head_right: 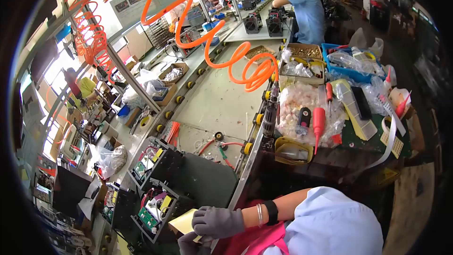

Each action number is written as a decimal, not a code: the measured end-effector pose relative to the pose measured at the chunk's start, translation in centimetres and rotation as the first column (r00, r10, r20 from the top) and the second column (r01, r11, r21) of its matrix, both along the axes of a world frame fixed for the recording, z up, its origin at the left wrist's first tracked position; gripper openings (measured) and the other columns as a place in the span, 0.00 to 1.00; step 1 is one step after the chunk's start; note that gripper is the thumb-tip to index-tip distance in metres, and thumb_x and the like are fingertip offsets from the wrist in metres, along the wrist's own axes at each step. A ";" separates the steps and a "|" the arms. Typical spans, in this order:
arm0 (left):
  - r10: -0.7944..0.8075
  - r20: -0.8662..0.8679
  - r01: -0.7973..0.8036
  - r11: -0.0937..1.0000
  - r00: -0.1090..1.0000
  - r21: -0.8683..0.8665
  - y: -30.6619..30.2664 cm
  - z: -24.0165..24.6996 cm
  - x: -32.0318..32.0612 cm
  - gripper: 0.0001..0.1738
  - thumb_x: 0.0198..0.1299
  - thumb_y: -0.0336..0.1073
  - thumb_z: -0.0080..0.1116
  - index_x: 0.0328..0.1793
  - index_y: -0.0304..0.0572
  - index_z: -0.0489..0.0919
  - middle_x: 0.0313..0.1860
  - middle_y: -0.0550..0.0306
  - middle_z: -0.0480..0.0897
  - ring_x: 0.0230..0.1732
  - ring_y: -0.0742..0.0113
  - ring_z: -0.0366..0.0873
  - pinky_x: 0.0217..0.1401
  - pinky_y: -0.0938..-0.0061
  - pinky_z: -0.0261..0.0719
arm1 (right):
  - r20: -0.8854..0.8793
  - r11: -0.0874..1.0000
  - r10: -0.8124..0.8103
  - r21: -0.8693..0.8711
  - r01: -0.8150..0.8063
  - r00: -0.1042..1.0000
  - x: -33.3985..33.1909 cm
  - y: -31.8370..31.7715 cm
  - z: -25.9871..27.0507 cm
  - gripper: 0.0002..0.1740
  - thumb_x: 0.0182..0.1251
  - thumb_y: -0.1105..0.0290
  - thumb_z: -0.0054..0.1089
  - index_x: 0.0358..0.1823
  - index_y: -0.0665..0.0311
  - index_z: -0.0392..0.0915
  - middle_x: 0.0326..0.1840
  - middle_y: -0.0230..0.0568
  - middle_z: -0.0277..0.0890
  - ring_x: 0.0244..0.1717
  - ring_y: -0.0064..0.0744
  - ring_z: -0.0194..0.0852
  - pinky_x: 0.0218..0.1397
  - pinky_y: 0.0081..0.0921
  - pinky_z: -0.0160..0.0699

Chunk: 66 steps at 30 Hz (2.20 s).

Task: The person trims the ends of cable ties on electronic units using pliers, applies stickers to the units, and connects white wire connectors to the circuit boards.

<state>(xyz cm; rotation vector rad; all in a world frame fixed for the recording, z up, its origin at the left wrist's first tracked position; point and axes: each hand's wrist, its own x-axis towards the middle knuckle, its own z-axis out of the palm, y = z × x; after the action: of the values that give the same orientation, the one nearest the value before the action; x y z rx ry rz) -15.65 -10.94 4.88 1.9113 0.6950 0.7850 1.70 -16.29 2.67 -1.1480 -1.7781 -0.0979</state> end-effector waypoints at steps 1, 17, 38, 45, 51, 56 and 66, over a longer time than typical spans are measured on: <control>-0.014 0.032 0.015 0.999 0.999 -0.052 0.3 -0.4 -0.2 0.22 0.51 0.26 0.74 0.51 0.37 0.76 0.33 0.64 0.75 0.28 0.78 0.63 0.29 0.81 0.66 | 0.026 1.000 0.006 0.012 -0.006 1.000 0.1 0.1 -0.4 0.17 0.54 0.61 0.67 0.36 0.59 0.68 0.39 0.36 0.72 0.46 0.41 0.73 0.54 0.39 0.72; -0.054 0.312 0.197 0.871 0.949 -0.450 1.9 1.3 0.7 0.22 0.56 0.22 0.66 0.54 0.34 0.69 0.49 0.54 0.76 0.49 0.71 0.77 0.50 0.78 0.77 | 0.136 0.985 -0.116 0.142 0.096 0.984 1.0 0.6 1.9 0.18 0.54 0.65 0.64 0.48 0.54 0.82 0.48 0.29 0.78 0.48 0.32 0.77 0.55 0.36 0.75; 0.841 0.247 -0.794 0.538 0.482 -0.283 21.0 -4.4 -41.1 0.23 0.57 0.20 0.55 0.60 0.39 0.73 0.51 0.53 0.79 0.47 0.65 0.79 0.49 0.72 0.82 | -0.765 0.927 0.126 -0.135 -0.349 0.631 -4.1 1.4 2.6 0.07 0.69 0.72 0.54 0.34 0.67 0.76 0.31 0.41 0.76 0.32 0.29 0.74 0.38 0.25 0.74; 0.997 0.065 -0.769 0.069 0.035 -0.636 22.6 -10.2 -48.1 0.36 0.64 0.38 0.60 0.73 0.52 0.55 0.56 0.50 0.73 0.41 0.50 0.79 0.34 0.58 0.83 | -0.743 0.919 0.031 -0.241 -0.311 0.668 -4.4 1.6 2.5 0.07 0.70 0.71 0.55 0.35 0.67 0.75 0.31 0.39 0.76 0.32 0.26 0.74 0.38 0.23 0.74; 0.912 0.126 -0.862 0.410 0.391 -0.299 19.7 -9.2 -39.4 0.18 0.67 0.35 0.54 0.62 0.44 0.71 0.37 0.58 0.79 0.32 0.70 0.78 0.31 0.75 0.79 | -0.774 0.837 -0.192 -0.450 -0.311 0.603 -5.3 2.2 1.7 0.05 0.69 0.74 0.53 0.37 0.68 0.77 0.35 0.37 0.78 0.35 0.20 0.72 0.40 0.19 0.73; 0.217 0.185 -0.154 0.940 0.959 -0.304 8.8 -1.8 -17.3 0.14 0.67 0.37 0.56 0.53 0.37 0.80 0.42 0.56 0.84 0.45 0.69 0.82 0.46 0.76 0.81 | -0.710 0.871 -0.180 -0.437 -0.226 0.681 -7.3 5.1 1.9 0.08 0.67 0.79 0.51 0.43 0.70 0.79 0.37 0.33 0.79 0.38 0.18 0.72 0.43 0.18 0.74; 0.001 0.165 0.037 0.973 0.986 -0.227 4.5 -3.4 -4.2 0.08 0.61 0.31 0.61 0.42 0.34 0.84 0.29 0.57 0.79 0.30 0.72 0.75 0.32 0.78 0.72 | -0.736 0.879 -0.100 -0.381 -0.288 0.670 -4.2 3.1 1.4 0.13 0.67 0.72 0.61 0.52 0.68 0.80 0.41 0.38 0.80 0.42 0.24 0.78 0.48 0.23 0.80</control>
<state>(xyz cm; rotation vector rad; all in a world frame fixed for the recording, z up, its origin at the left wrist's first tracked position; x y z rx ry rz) -19.89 -6.40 1.49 1.6230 0.6362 0.8046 -2.49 -13.19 4.09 -1.1783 -1.1129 0.8223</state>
